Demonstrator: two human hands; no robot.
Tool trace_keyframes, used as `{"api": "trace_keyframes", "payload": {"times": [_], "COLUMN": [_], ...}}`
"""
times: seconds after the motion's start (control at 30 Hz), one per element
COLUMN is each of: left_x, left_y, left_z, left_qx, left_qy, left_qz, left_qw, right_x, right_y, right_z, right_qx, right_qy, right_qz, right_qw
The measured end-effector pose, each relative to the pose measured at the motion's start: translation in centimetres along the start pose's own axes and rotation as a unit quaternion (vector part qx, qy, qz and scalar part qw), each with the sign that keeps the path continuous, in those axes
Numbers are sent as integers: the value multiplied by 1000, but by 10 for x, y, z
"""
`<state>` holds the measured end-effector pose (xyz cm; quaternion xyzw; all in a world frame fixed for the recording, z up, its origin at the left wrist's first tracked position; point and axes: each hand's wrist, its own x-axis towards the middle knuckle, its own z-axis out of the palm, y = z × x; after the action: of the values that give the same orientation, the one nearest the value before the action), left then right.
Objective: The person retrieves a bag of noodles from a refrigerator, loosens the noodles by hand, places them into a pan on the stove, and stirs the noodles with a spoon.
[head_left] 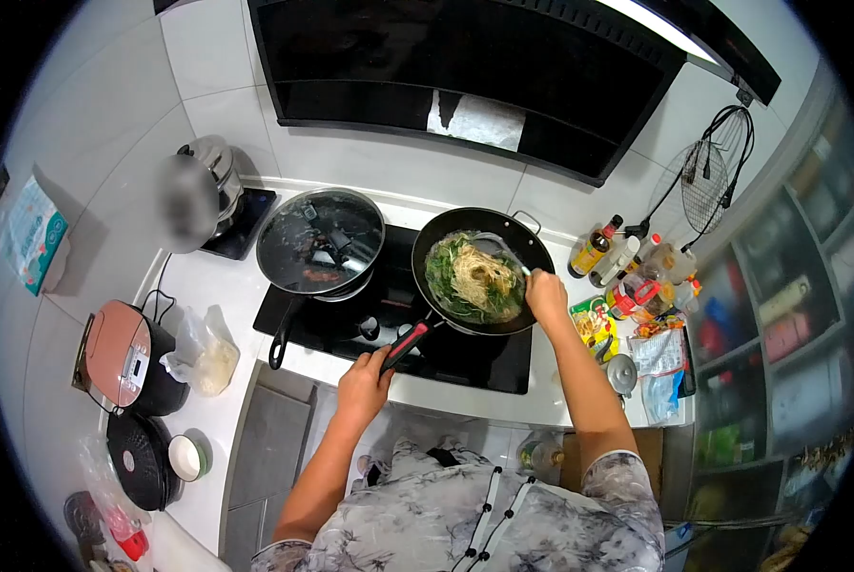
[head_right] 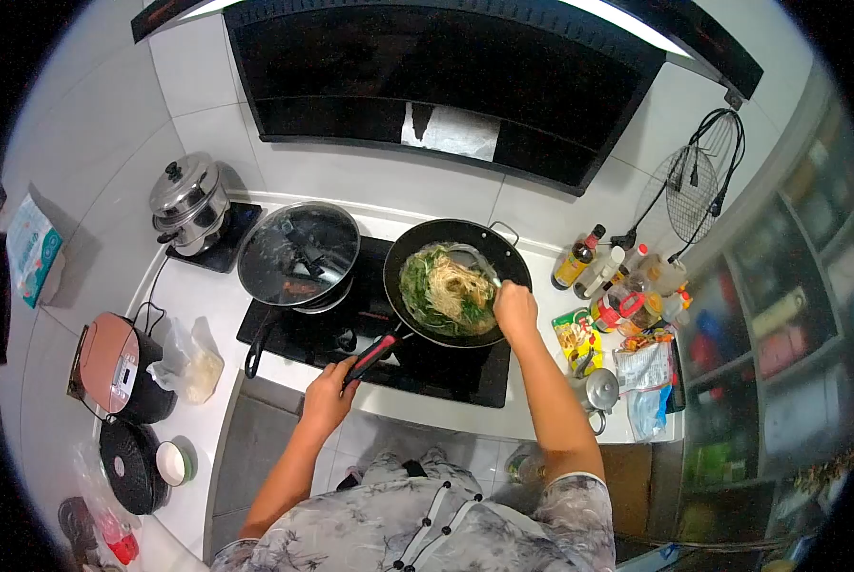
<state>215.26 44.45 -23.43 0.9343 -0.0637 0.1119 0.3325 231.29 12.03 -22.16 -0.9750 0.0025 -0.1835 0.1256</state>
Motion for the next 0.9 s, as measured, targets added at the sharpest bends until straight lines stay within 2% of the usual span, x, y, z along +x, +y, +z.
{"api": "trace_keyframes", "payload": {"times": [0.17,0.23,0.33,0.47,0.63,0.73,0.9], "left_x": [-3,-3,-4,-3,-2,-1,-2], "left_y": [1,-2,-5,-5,-7,-9,-15], "left_z": [2,3,4,3,1,2,5], "left_qx": [-3,-9,-25,-26,-37,-51,-49], "left_qy": [9,11,17,24,18,18,47], "left_qz": [-22,-24,-20,-10,-8,-5,31], "left_qw": [1000,1000,999,999,999,999,997], "right_x": [29,25,5,-16,-34,-40,-50], "right_y": [3,1,-17,-11,-5,0,-2], "right_z": [16,28,19,-3,-43,-72,-113], "right_qx": [-20,-19,-49,-86,-96,-60,-90], "right_qy": [-36,-48,-109,-164,-147,-75,-72], "right_qz": [84,81,-21,-92,-106,-147,-165], "right_qw": [996,995,993,978,979,984,979]}}
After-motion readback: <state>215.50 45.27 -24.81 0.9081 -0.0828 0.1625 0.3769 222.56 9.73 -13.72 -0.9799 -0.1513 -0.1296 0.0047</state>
